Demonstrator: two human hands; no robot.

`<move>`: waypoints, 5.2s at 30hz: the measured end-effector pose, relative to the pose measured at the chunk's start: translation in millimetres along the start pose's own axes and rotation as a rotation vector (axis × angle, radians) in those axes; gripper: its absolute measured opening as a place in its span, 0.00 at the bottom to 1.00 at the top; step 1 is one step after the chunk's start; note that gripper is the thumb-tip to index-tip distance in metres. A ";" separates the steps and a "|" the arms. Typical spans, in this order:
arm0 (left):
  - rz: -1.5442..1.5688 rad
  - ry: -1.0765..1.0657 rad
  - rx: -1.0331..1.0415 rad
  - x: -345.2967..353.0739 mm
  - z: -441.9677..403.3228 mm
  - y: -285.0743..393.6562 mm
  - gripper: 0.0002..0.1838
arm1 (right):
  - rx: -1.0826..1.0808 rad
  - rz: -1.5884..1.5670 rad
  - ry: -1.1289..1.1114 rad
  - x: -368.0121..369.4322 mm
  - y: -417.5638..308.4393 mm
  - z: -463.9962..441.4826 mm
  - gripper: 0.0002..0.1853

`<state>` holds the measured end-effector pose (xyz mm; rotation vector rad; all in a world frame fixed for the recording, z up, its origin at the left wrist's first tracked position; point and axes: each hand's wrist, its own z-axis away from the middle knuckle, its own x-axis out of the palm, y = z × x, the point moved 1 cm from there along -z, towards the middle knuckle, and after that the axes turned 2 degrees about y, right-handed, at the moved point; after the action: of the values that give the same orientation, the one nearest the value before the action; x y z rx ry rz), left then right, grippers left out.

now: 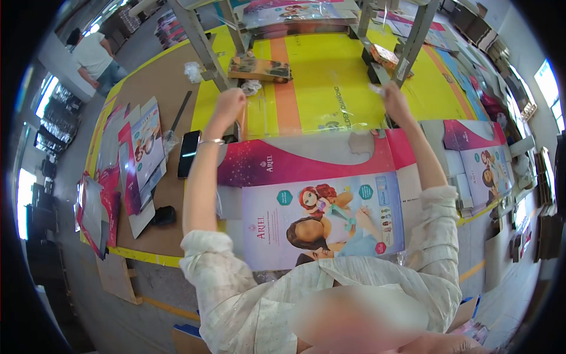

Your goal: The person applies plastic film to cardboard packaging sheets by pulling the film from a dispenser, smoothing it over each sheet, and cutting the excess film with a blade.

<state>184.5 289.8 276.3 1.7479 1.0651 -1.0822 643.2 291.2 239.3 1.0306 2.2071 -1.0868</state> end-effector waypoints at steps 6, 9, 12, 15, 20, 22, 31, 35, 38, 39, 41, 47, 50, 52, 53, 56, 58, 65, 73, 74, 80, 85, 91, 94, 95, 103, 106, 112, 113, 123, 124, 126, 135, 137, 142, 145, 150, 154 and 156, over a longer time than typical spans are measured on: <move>-0.044 0.273 0.427 -87.6 110.2 62.2 0.04 | -0.144 -0.067 -0.151 -104.8 -67.4 95.6 0.08; -0.054 0.192 0.452 -74.9 164.1 76.1 0.05 | -0.146 -0.011 -0.211 -91.6 -57.0 147.8 0.08; -0.039 0.132 0.343 -29.0 205.2 65.0 0.09 | -0.154 -0.038 -0.222 -79.6 -41.4 180.8 0.10; 0.054 0.166 0.254 -33.0 244.7 56.5 0.13 | -0.110 -0.056 -0.235 -98.9 -43.1 201.5 0.11; 0.153 0.502 -0.317 -53.6 354.8 90.2 0.10 | 0.386 -0.072 0.096 -158.0 -72.6 274.8 0.05; 0.428 0.679 -0.631 -36.7 391.3 111.3 0.09 | 0.589 -0.245 0.255 -161.9 -75.7 318.8 0.05; 1.251 0.376 -1.078 10.3 418.0 198.3 0.18 | 1.005 -0.705 0.205 -128.1 -99.8 397.3 0.10; 1.105 0.089 -1.094 -11.8 413.7 196.5 0.09 | 0.972 -0.884 0.204 -130.6 -111.7 384.5 0.15; 1.169 0.015 -0.993 -15.9 419.4 178.7 0.08 | 0.941 -0.897 0.135 -137.7 -112.7 380.2 0.16; 1.200 -0.024 -0.942 -17.0 421.6 173.9 0.08 | 0.927 -0.902 0.101 -141.3 -112.7 378.6 0.16; 1.225 -0.055 -0.896 -17.3 425.2 169.3 0.09 | 0.910 -0.914 0.059 -147.4 -112.7 374.3 0.17; 1.516 -0.185 -0.759 -13.0 422.4 156.9 0.09 | 0.963 -1.058 -0.116 -169.2 -107.0 354.4 0.15; 2.085 -0.128 -0.467 -8.8 422.8 158.0 0.10 | 1.031 -1.282 -0.201 -175.8 -104.3 345.8 0.14; 2.107 -0.011 -0.618 -19.6 407.2 175.0 0.10 | 1.114 -1.309 -0.106 -170.9 -110.1 339.3 0.14; 2.119 0.097 -0.763 -30.0 393.7 189.6 0.12 | 1.198 -1.332 0.005 -166.8 -115.0 335.7 0.13; 1.948 0.359 -0.863 -38.1 375.1 220.9 0.20 | 1.354 -1.375 0.229 -155.4 -130.9 324.2 0.12; 1.764 0.406 -0.698 -26.2 379.3 227.6 0.26 | 1.093 -1.343 0.163 -156.3 -147.5 328.2 0.10; 0.065 -0.315 -0.035 -38.2 354.2 214.9 0.46 | 1.038 -1.198 -0.043 -147.1 -152.1 311.3 0.06; -0.011 -0.288 -0.166 -141.8 321.9 139.2 0.57 | 0.815 -0.991 0.084 -173.4 -67.0 225.9 0.04; 0.019 -0.267 -0.106 -149.4 300.3 139.2 0.55 | 0.765 -0.978 0.086 -171.3 -61.3 202.5 0.05; 0.606 -0.005 -0.052 -133.6 117.9 103.9 0.42 | 0.305 -0.776 0.174 -130.2 -67.1 2.1 0.21; 0.925 0.352 -0.220 -97.5 -22.9 56.6 0.39 | 0.215 -0.992 0.273 -98.2 -37.4 -105.2 0.15; 1.244 0.501 -0.260 -98.5 -96.6 29.1 0.33 | 0.188 -0.996 0.035 -105.8 -43.2 -123.4 0.13; 1.323 0.428 -0.188 -107.5 -98.1 26.4 0.31 | 0.171 -1.060 0.019 -117.4 -34.9 -109.6 0.12; 1.342 0.345 -0.148 -110.7 -93.1 25.8 0.22 | 0.175 -1.083 0.016 -118.9 -31.7 -100.6 0.12; 1.199 0.363 -0.180 -145.2 46.4 76.6 0.09 | 0.210 -1.021 0.034 -148.9 -74.9 9.1 0.13; 0.974 0.265 -0.250 -138.8 118.8 98.5 0.09 | 0.354 -0.928 0.018 -163.0 -73.5 81.1 0.15; 1.109 -0.016 -0.187 -119.1 291.2 141.5 0.08 | 0.559 -1.133 -0.181 -196.6 -71.5 249.1 0.18; 1.150 -0.041 -0.264 -116.8 315.6 154.6 0.07 | 0.634 -1.093 -0.208 -202.7 -73.4 275.2 0.18; 0.890 -0.128 -0.837 -24.1 395.8 169.6 0.07 | 0.820 -0.769 0.012 -151.4 -88.3 385.5 0.18; 0.850 -0.049 -0.865 -20.5 395.7 168.8 0.08 | 0.803 -0.705 0.039 -148.7 -85.6 387.8 0.17; 0.811 0.034 -0.896 -20.5 392.9 171.2 0.08 | 0.813 -0.538 0.080 -146.7 -76.8 393.5 0.13; 0.439 -0.318 -1.019 -115.6 367.9 116.5 0.12 | 0.729 -0.320 0.429 -251.5 -1.3 294.2 0.14; 0.261 -0.249 -1.000 -141.6 345.4 104.0 0.12 | 0.581 -0.328 0.344 -246.1 -7.6 236.5 0.09; 0.392 0.231 -0.615 -165.1 241.3 82.4 0.14 | 0.260 -0.427 0.066 -191.2 -117.2 67.6 0.06; 0.663 0.317 -0.534 -164.1 162.4 76.8 0.18 | 0.153 -0.122 -0.135 -139.1 -229.7 -12.2 0.13; 1.168 0.327 -0.457 -146.8 64.6 50.4 0.20 | -0.443 0.017 -0.118 -17.9 -322.8 -117.2 0.13; 1.370 0.359 -0.422 -140.8 28.5 51.1 0.14 | -0.646 0.256 -0.032 25.1 -374.5 -142.4 0.08; 1.368 0.389 -0.417 -142.2 23.8 48.1 0.13 | -0.680 0.339 0.003 23.6 -378.1 -141.3 0.06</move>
<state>183.5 218.5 410.6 1.7762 0.0750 0.3146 318.7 263.2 479.0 1.0199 2.0582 -0.1549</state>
